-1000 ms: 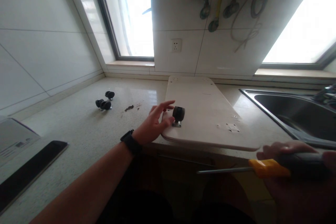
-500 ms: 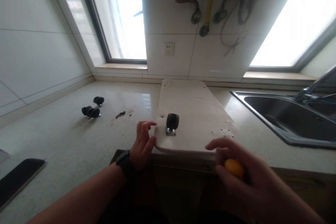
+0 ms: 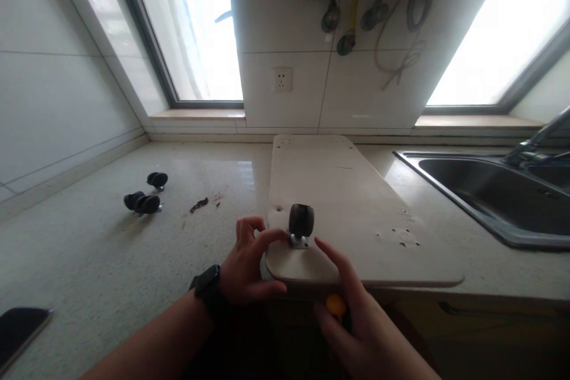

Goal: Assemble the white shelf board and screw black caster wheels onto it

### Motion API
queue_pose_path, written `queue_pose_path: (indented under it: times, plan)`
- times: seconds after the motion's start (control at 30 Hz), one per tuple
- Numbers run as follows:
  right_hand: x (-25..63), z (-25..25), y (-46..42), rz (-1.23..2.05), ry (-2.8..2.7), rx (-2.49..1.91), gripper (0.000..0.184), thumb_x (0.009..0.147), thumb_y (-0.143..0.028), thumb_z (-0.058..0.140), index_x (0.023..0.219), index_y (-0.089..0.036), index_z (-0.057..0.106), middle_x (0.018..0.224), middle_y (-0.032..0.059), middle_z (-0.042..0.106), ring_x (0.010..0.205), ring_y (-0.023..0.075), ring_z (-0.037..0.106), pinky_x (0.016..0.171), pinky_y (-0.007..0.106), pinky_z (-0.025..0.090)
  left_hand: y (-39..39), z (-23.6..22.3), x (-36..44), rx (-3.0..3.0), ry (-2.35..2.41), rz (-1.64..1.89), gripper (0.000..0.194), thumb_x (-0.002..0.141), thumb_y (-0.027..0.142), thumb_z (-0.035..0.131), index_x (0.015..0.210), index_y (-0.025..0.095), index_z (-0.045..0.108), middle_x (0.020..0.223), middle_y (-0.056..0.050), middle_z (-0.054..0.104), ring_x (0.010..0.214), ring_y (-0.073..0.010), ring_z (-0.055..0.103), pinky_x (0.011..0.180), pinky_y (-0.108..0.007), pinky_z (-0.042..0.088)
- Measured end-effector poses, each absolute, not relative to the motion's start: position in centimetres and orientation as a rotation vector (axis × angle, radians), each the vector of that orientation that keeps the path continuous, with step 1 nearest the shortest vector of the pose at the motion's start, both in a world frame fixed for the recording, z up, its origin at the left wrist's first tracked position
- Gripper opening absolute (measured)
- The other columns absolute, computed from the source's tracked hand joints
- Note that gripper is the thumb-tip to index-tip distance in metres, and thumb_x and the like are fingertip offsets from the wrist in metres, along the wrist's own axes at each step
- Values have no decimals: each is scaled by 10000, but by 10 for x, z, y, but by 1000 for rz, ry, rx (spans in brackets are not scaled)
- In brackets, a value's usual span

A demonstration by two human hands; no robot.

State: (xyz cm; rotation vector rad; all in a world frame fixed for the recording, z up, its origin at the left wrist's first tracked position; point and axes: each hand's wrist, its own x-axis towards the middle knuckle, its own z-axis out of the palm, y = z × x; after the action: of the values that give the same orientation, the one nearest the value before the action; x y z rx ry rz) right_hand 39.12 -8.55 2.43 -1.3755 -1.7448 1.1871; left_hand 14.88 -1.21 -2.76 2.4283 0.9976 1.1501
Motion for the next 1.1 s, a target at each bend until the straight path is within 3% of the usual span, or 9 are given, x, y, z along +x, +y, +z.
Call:
queue_pose_path:
  times: [0.1,0.17,0.57,0.77,0.93,1.0,1.1]
  plan:
    - [390,22,-81,1147,-1809,-1309,735,900,-212,516,1594,-255,278,1384,102,617,1170,205,652,1019,335,515,-12,-27,151,2423,987,1156,737,838,811,538,1385,323,461,1122,-73,274,1084,-329,324,882,-517,463]
    - [390,20,-79,1127,-1848,-1295,728,897,-195,510,1588,-264,291,1428,88,593,1271,205,601,1094,346,464,-11,-26,151,2420,981,1159,728,838,805,548,1390,341,449,1119,-69,274,1073,-324,323,882,-517,459]
    - [394,19,-77,1119,-1920,-1299,745,902,-183,498,1600,-323,279,1514,49,526,1386,205,509,1165,371,400,-10,-27,154,2388,944,1153,700,861,786,531,1386,334,426,1123,-75,305,1070,-317,322,868,-479,451]
    - [395,20,-76,1090,-1912,-1301,721,911,-227,509,1605,-287,324,1438,106,589,1329,272,564,1134,462,434,-11,-26,154,2381,932,1150,701,862,788,527,1377,324,423,1137,-81,331,1089,-324,327,887,-494,446]
    - [393,26,-78,1109,-1834,-1372,716,900,-314,584,1586,-308,379,1172,93,719,1096,273,693,935,383,574,-10,-27,153,2377,929,1145,704,861,774,544,1374,304,436,1124,-85,344,1089,-329,336,886,-503,445]
    - [395,28,-80,1167,-1789,-1404,792,895,-372,613,1618,-305,297,992,73,737,950,253,723,818,343,603,-11,-27,153,2363,920,1143,707,862,779,535,1373,300,436,1134,-88,344,1095,-332,340,900,-520,442]
    - [405,32,-84,1366,-1716,-1432,909,937,-462,566,1653,-295,31,790,24,701,665,206,698,627,311,599,-12,-27,152,2335,917,1141,731,869,813,473,1373,285,448,1148,-95,345,1104,-339,345,919,-543,435]
